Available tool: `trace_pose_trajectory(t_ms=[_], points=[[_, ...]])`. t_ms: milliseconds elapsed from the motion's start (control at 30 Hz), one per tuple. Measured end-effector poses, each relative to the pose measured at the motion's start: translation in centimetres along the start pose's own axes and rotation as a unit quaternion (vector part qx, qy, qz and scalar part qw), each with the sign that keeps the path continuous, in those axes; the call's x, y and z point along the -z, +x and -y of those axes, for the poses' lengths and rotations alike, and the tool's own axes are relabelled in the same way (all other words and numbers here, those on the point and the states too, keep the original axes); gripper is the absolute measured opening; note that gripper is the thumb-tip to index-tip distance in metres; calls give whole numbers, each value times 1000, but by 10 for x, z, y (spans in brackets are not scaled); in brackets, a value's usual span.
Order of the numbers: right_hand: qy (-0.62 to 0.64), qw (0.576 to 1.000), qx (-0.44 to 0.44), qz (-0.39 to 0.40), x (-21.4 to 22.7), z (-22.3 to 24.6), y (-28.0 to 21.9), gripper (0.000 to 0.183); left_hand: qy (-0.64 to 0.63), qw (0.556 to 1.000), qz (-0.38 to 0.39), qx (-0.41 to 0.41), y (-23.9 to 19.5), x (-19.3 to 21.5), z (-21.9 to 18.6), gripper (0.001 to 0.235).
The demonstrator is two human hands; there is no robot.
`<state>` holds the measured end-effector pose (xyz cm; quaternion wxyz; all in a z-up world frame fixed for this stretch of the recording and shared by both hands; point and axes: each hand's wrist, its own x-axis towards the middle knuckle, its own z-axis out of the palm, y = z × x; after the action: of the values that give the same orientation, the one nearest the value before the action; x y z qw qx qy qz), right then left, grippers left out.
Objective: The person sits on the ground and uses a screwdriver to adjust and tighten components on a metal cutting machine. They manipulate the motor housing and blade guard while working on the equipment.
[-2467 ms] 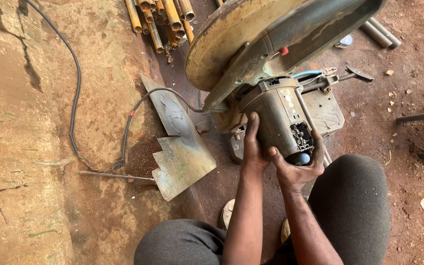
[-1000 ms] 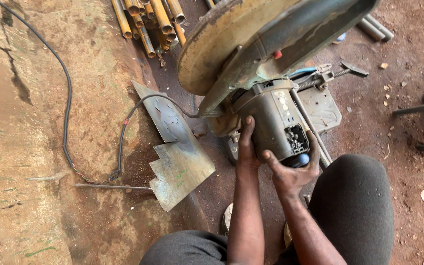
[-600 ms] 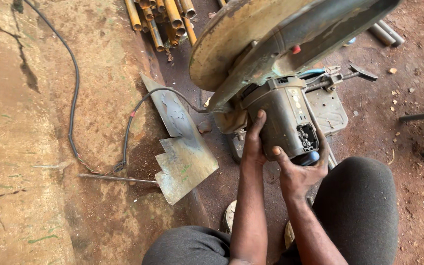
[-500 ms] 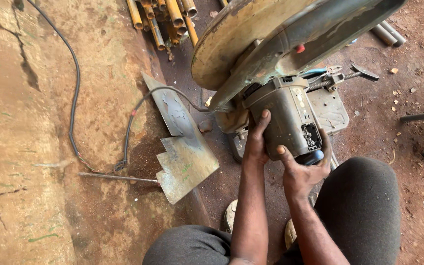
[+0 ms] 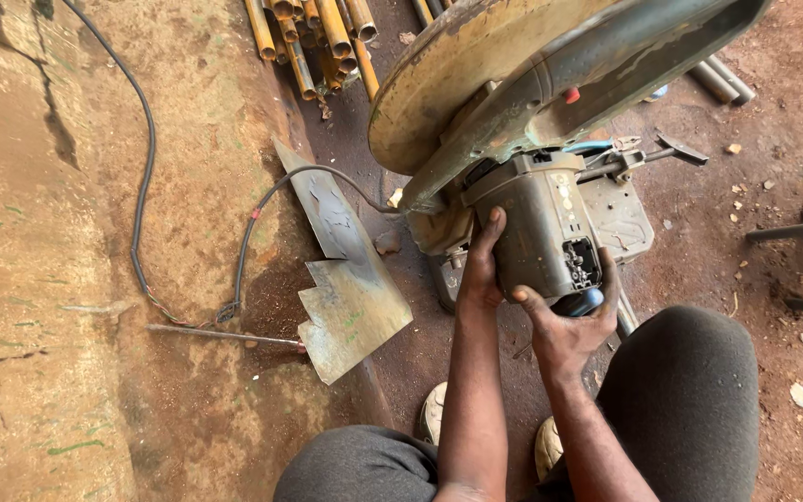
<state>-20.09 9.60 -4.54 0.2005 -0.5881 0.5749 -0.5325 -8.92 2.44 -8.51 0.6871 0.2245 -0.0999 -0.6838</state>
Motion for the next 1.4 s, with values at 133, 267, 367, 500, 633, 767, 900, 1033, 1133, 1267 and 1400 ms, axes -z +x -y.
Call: trace_pose_trajectory(t_ms=[133,267,367,500,633,767,900,1033,1133,1267,1400], points=[[-54,991,124,18,1,-16,1,133,-10,1000,11,18,3,7,3,91],[-27,995,91,14,2,-19,2,128,-13,1000,2,22,0,4,4,85],[-29,998,57,0,0,-12,1,125,-43,999,11,12,-1,-3,-1,87],[56,996,-66,-18,-3,-4,-2,126,180,977,76,-84,2,-4,-13,91],[-72,995,70,-29,-3,-11,0,122,46,999,9,-17,2,-3,-4,95],[-48,994,97,-15,-2,-34,-3,122,-24,999,24,-1,8,14,21,92],[-57,986,159,-13,-2,-48,-3,124,-98,989,107,-36,14,31,34,85],[-45,978,202,-28,-4,-55,-1,124,-65,995,72,-19,12,36,38,86],[-68,982,172,-27,-5,-57,0,123,-34,999,37,-13,14,35,36,86],[-77,975,207,-28,-2,-63,-1,124,-62,997,55,-2,11,39,40,86],[-53,982,181,-19,-2,-67,-3,126,-140,984,112,2,12,38,42,84]])
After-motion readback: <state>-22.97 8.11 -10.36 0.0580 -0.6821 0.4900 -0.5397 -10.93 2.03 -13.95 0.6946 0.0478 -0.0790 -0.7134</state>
